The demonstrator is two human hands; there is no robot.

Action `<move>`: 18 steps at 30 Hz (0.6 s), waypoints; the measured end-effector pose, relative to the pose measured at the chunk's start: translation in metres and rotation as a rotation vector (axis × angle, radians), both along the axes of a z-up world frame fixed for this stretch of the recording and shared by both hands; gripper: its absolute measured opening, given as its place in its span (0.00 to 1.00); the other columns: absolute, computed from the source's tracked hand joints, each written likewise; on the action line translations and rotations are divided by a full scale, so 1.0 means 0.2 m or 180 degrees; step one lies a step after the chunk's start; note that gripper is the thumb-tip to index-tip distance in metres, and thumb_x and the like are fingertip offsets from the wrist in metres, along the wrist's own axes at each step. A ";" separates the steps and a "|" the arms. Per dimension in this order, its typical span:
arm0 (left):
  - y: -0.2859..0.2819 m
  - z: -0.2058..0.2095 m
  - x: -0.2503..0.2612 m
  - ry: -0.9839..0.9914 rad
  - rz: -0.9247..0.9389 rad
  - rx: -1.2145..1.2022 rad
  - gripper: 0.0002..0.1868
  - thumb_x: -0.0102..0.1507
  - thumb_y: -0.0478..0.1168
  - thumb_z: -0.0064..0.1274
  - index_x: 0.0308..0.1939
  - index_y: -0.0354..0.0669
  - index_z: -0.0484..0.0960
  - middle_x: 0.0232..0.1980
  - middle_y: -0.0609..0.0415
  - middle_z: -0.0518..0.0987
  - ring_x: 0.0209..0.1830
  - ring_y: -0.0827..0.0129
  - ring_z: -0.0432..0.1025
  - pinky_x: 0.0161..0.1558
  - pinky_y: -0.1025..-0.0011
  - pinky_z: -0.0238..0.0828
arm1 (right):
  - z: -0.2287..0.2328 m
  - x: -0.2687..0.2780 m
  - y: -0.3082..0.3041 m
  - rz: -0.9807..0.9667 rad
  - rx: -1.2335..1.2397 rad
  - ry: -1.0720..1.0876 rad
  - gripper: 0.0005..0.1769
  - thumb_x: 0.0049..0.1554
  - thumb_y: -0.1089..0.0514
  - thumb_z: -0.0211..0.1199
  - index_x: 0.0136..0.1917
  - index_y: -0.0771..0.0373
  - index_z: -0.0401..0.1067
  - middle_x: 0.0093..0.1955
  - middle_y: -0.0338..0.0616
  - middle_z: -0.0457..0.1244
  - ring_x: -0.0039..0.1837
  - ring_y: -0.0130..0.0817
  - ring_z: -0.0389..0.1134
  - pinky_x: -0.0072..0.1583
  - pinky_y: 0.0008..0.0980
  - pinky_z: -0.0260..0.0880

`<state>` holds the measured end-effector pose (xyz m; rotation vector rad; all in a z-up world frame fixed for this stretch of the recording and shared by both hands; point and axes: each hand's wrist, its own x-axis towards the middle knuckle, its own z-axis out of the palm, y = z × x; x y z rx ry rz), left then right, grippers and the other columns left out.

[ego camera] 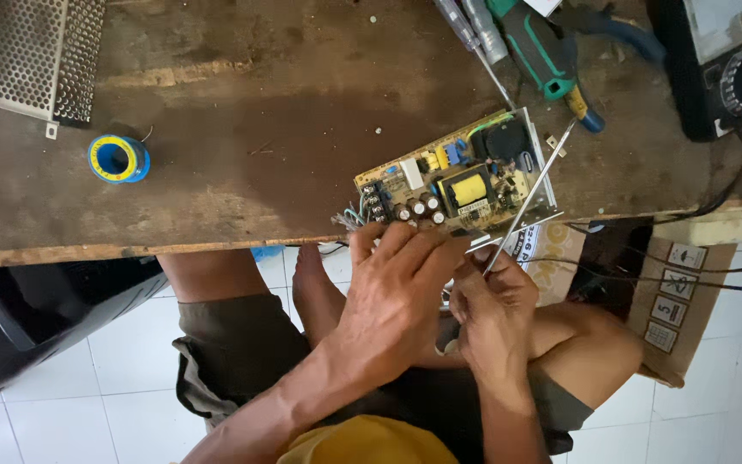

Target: The person uses a screwdriver to remove screws from a circuit board assembly. They then detach the board from its metal casing and place the casing and a yellow cover on the table.

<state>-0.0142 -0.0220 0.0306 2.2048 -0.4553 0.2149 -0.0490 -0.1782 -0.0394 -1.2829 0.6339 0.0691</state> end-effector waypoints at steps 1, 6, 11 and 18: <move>0.00 0.00 -0.01 0.0000 -0.0001 0.0001 0.23 0.65 0.50 0.52 0.58 0.39 0.82 0.53 0.48 0.82 0.50 0.52 0.73 0.57 0.53 0.57 | -0.02 -0.01 -0.01 -0.0001 0.0001 0.0000 0.08 0.63 0.68 0.64 0.47 0.59 0.69 0.34 0.35 0.55 0.28 0.22 0.46 0.30 0.25 0.43; 0.02 -0.09 -0.07 0.0102 -0.0162 0.0136 0.31 0.63 0.54 0.58 0.65 0.40 0.80 0.61 0.47 0.84 0.67 0.52 0.78 0.72 0.49 0.57 | -0.05 -0.01 0.00 -0.0025 0.0160 -0.0091 0.09 0.61 0.68 0.65 0.47 0.57 0.69 0.35 0.34 0.55 0.28 0.18 0.46 0.28 0.21 0.41; 0.00 -0.08 -0.07 0.0141 -0.0124 -0.0137 0.24 0.63 0.30 0.49 0.65 0.37 0.77 0.58 0.44 0.82 0.61 0.52 0.80 0.69 0.52 0.58 | -0.04 -0.01 -0.01 -0.0009 0.0092 -0.0098 0.08 0.62 0.66 0.68 0.46 0.60 0.69 0.31 0.35 0.52 0.26 0.21 0.47 0.28 0.23 0.43; 0.02 -0.10 -0.09 0.0588 -0.0226 -0.0029 0.57 0.53 0.67 0.69 0.77 0.38 0.68 0.76 0.41 0.78 0.76 0.51 0.73 0.69 0.54 0.52 | -0.06 -0.02 0.00 -0.0035 0.0145 -0.0149 0.08 0.60 0.65 0.70 0.48 0.58 0.72 0.32 0.32 0.57 0.25 0.18 0.48 0.26 0.22 0.44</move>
